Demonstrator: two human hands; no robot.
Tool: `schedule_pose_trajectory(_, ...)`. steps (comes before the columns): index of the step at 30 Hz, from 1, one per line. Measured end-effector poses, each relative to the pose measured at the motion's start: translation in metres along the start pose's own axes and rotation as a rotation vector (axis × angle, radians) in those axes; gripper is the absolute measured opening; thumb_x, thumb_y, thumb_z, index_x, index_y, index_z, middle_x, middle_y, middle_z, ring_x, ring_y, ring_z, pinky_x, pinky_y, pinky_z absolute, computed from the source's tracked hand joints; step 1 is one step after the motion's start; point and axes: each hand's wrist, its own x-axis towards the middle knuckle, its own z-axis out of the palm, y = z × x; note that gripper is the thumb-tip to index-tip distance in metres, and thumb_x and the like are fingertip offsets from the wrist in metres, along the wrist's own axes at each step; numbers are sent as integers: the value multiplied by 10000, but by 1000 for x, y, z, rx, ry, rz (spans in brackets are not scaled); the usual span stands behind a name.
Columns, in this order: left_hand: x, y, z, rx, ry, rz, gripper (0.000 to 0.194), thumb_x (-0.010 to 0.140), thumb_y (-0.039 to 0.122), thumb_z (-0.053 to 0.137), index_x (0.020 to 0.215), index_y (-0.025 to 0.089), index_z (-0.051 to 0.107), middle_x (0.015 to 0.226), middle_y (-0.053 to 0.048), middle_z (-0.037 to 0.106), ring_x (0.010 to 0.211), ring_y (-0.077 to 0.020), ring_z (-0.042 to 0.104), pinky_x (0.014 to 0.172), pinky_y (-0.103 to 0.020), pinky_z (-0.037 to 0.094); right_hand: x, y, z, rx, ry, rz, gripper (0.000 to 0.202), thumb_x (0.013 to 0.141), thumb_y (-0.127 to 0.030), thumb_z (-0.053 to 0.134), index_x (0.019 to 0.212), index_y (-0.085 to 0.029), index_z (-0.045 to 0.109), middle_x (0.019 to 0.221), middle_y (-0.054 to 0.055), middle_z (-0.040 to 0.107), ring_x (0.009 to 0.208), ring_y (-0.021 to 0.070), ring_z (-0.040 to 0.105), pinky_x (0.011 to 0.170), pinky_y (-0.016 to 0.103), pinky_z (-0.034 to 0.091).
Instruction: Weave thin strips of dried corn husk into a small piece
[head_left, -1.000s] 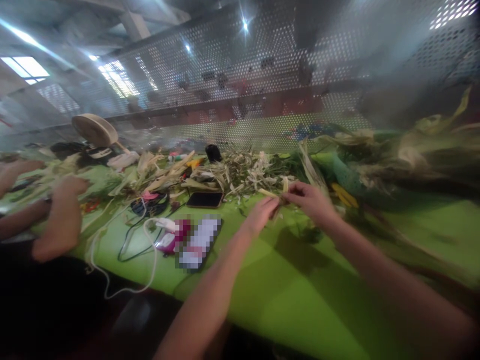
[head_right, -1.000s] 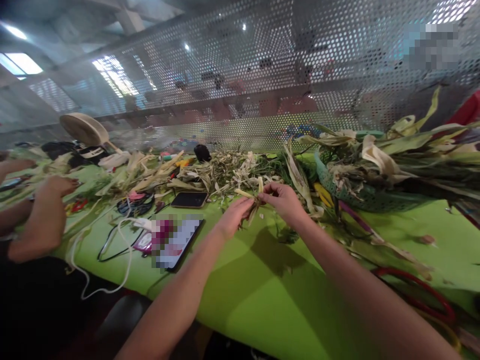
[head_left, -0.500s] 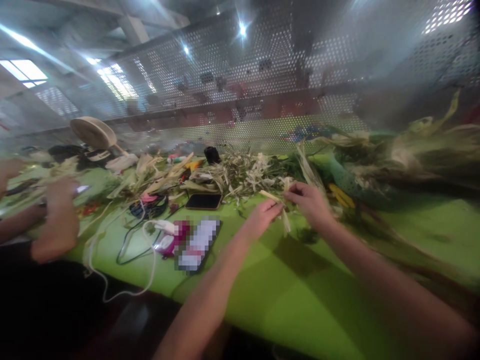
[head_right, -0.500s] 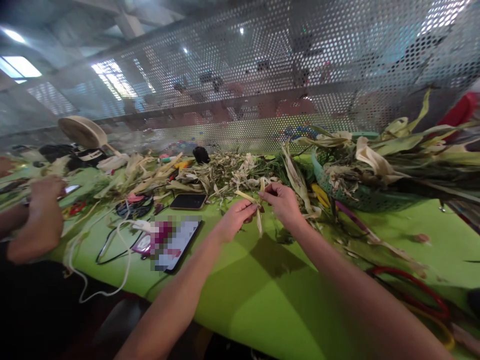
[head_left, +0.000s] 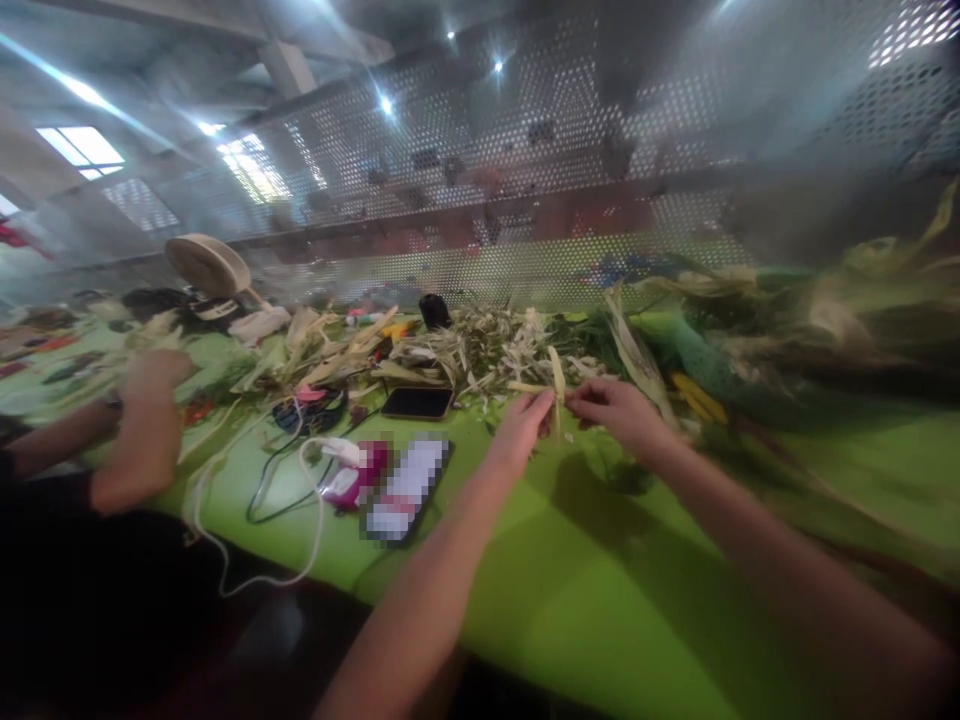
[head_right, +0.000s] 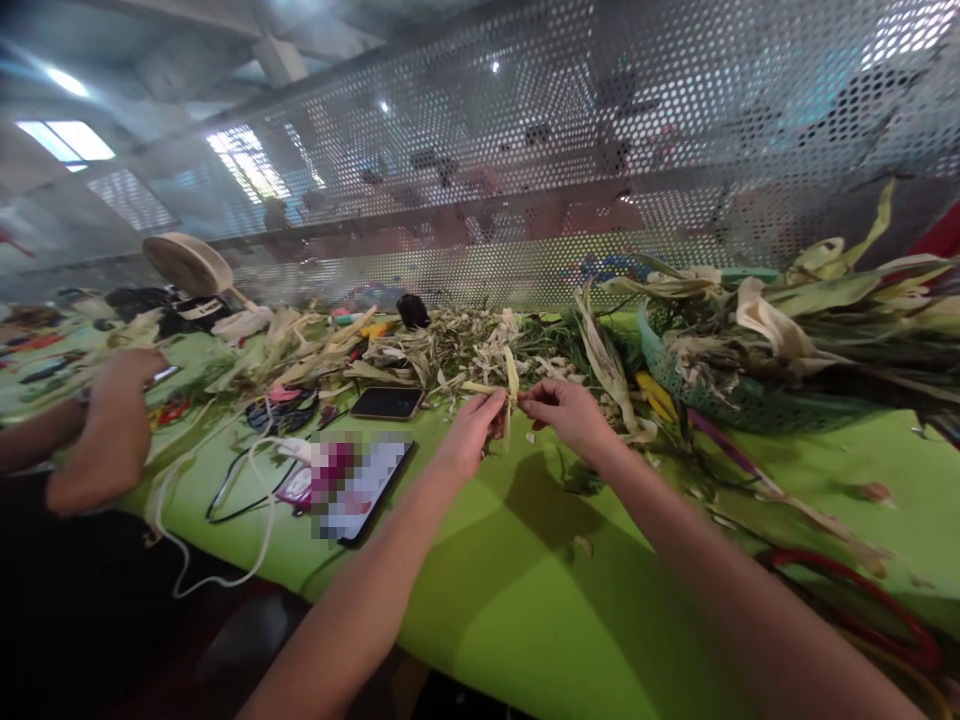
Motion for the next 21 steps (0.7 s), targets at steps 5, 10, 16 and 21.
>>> schedule_pose_trajectory(5,-1,2,1,-25,41,-18,342,710,457,759,809,158,625,591,48,519,504,-69,453,509,-201,355,1,3,-1,-200,43,-146,323,726,-495,707,713,-180,638,623,-14,580,561,115,499,537,252,421)
schedule_pose_trajectory(10,-2,0,4,-107,44,8,352,709,465,754,790,163,591,603,46,513,506,-74,462,517,-207,367,-2,4,-2,-289,72,-196,266,786,-446,657,738,-184,641,638,-3,596,577,127,510,558,256,411)
schedule_pose_trajectory(16,-1,-3,0,138,81,219,347,829,514,642,867,169,628,698,17,540,625,-96,469,588,-223,372,-11,-2,4,-359,328,-248,223,783,-367,656,923,-194,650,867,34,640,565,111,480,526,253,389)
schedule_pose_trajectory(21,-1,-5,3,154,85,256,361,836,503,635,955,165,674,936,-45,665,855,-158,586,799,-279,462,-17,-6,21,-163,260,-47,297,775,-478,664,835,-195,596,770,14,615,502,107,477,445,247,363)
